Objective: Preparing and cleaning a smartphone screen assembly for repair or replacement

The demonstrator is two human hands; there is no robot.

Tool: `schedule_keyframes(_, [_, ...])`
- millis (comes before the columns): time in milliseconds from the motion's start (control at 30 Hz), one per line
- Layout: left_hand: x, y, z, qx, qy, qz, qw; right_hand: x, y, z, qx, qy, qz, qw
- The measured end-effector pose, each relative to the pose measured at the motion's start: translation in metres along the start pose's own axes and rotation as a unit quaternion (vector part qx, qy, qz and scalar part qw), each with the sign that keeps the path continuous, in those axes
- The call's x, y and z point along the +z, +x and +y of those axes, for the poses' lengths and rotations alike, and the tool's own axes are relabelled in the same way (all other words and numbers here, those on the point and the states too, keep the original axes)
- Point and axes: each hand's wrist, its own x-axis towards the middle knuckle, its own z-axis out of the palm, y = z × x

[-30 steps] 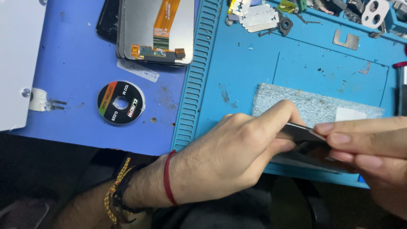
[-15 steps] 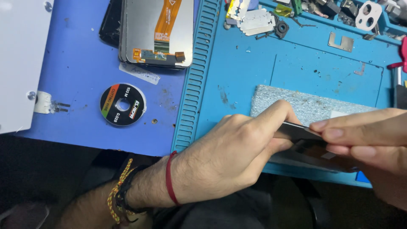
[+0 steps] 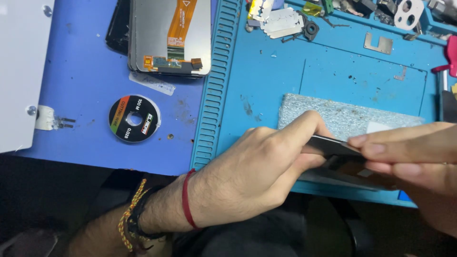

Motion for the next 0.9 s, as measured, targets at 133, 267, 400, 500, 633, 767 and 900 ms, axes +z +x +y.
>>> schedule_keyframes(133, [-0.001,0.0,0.002,0.004,-0.013,-0.004,1.0,0.026,0.045,-0.047,0.207,0.107,0.089,0.968])
schedule_keyframes(267, [-0.002,0.0,0.002,-0.005,-0.024,-0.006,1.0,0.025,0.057,-0.055,0.149,-0.015,0.027,0.988])
schedule_keyframes(400, [-0.002,0.001,0.0,0.018,-0.019,-0.004,1.0,0.034,0.047,-0.041,-0.015,-0.067,0.014,0.998])
schedule_keyframes(500, [-0.002,-0.001,0.002,0.005,-0.007,-0.004,1.0,0.045,0.056,-0.05,0.013,-0.048,0.027,0.998])
schedule_keyframes(633, [-0.003,-0.001,0.001,0.005,-0.019,-0.002,1.0,0.031,0.052,-0.044,0.283,0.118,0.091,0.948])
schedule_keyframes(767, [-0.002,0.001,0.005,0.016,-0.028,-0.007,0.999,0.035,0.051,-0.039,0.143,0.045,0.068,0.986])
schedule_keyframes(900, [-0.002,0.001,0.004,-0.013,-0.032,-0.007,0.999,-0.008,-0.012,0.01,0.024,0.044,0.035,0.998])
